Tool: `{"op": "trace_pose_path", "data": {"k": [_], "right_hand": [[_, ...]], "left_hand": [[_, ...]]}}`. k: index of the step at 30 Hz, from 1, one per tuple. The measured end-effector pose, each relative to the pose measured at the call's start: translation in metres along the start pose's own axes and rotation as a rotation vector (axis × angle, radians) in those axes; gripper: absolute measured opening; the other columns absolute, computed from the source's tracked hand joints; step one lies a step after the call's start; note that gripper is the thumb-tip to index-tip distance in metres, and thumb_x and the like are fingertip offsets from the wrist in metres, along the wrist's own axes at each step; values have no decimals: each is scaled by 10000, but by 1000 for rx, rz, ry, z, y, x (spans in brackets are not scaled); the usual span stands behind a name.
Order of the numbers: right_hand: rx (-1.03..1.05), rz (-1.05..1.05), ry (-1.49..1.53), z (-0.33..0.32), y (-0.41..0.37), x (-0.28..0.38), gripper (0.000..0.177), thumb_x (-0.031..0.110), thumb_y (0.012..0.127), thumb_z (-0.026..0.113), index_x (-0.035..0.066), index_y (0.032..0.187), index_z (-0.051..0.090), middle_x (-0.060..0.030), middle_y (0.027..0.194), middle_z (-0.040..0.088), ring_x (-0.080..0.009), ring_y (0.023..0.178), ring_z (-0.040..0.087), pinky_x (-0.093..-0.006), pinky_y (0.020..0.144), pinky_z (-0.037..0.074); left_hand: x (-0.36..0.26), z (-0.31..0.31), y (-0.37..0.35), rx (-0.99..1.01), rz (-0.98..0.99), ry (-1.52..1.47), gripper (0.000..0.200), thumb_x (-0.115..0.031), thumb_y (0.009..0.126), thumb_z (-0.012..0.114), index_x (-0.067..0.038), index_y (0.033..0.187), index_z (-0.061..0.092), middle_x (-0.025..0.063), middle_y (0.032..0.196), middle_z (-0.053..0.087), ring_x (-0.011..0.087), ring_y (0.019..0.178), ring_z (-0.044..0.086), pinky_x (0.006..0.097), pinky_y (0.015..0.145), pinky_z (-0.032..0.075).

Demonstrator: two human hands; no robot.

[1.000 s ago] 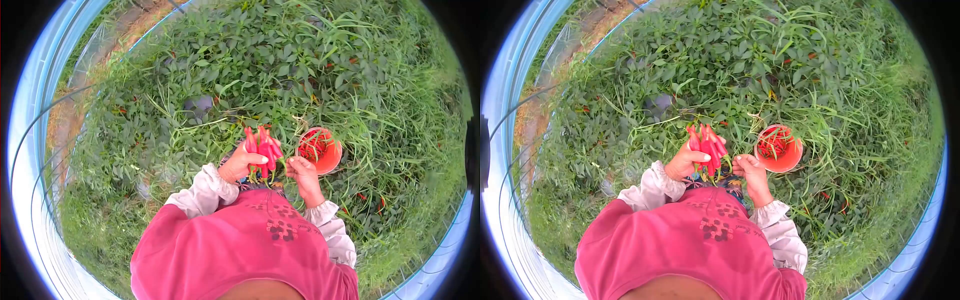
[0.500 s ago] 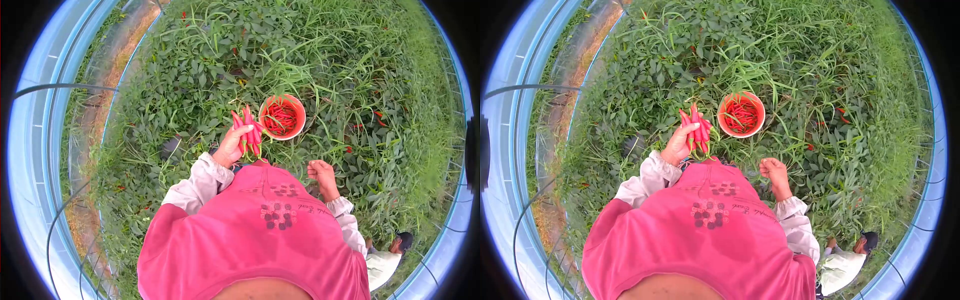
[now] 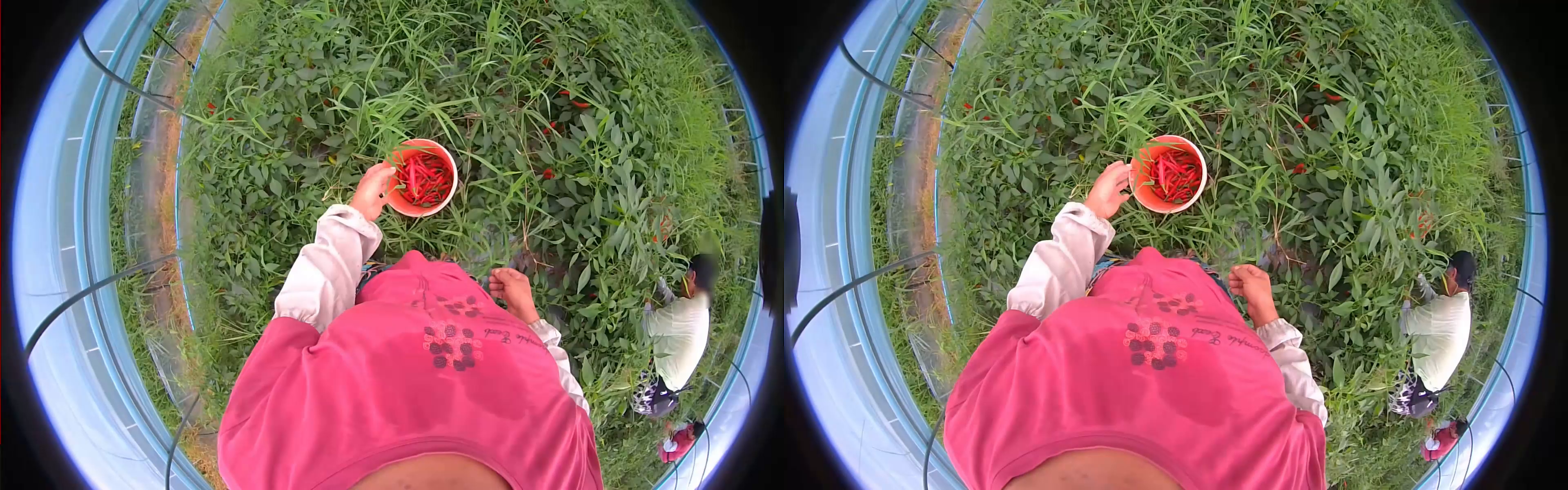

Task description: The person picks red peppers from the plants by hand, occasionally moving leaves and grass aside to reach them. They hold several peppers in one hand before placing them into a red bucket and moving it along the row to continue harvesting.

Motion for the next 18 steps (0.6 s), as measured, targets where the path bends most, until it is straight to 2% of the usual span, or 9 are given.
{"op": "trace_pose_path", "data": {"k": [1,3,5,7,9,10,12,14,18], "right_hand": [[-5,1,14,-1,1,-2,133,176,918,603,50,919,648,-14,803,653,-97,673,599,-245,611,505],[-35,16,-10,-7,7,-4,138,177,912,603,47,902,649,-15,796,650,-98,669,593,-242,608,500],[-42,3,-10,-4,16,-5,140,177,909,604,46,894,649,-16,793,649,-98,669,590,-240,605,496],[-90,-20,10,-8,22,0,141,176,907,605,44,886,648,-18,790,647,-98,670,588,-238,602,493],[14,-27,-31,7,28,10,151,183,896,614,36,876,643,-19,783,644,-95,663,576,-236,593,483],[-12,-35,-10,10,30,16,151,183,896,614,36,876,643,-19,783,644,-95,663,576,-236,593,483],[11,-19,-85,22,35,25,157,199,898,617,44,904,643,-4,773,637,-86,659,574,-232,581,471],[14,-38,-115,29,41,33,158,200,897,618,44,904,642,-4,777,637,-83,656,565,-231,576,462],[42,-120,-224,36,57,39,173,189,879,609,23,893,657,-20,760,646,-97,641,568,-244,578,464]], "left_hand": [[11,-15,2,6,-4,13,703,-332,821,694,-136,1391,333,114,1335,492,268,1252,423,513,999,337],[38,-50,-4,0,-134,-27,554,-331,871,633,-111,1331,415,120,1283,548,273,1191,491,467,979,389],[64,-89,-21,-116,-212,-67,457,-329,907,575,-84,1277,468,126,1245,567,274,1100,556,424,931,453],[89,-137,-37,-207,-255,-9,462,-319,905,570,-63,1275,465,131,1243,567,269,1077,570,420,896,485],[110,-179,-59,-306,-298,-34,452,-301,899,572,-57,1267,476,127,1208,577,268,1027,583,422,871,496],[117,-196,-70,-364,-303,-45,497,-300,886,584,-44,1297,471,148,1195,594,289,1019,592,426,834,501],[132,-228,-88,-442,-313,-41,471,-292,883,588,-53,1273,474,148,1197,588,300,1005,587,452,853,494],[138,-243,-105,-533,-357,-46,372,-251,892,566,-76,1211,492,126,1139,605,288,951,589,446,807,506],[142,-248,-114,-501,-370,-72,389,-242,889,575,-69,1226,486,115,1065,602,290,940,590,447,780,511]]}}
Point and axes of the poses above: each hand's wrist, its own y-axis towards the middle knuckle, its own z-axis out of the palm, x = y × z, the point moved 7 cm from there along y, towards the middle knuckle
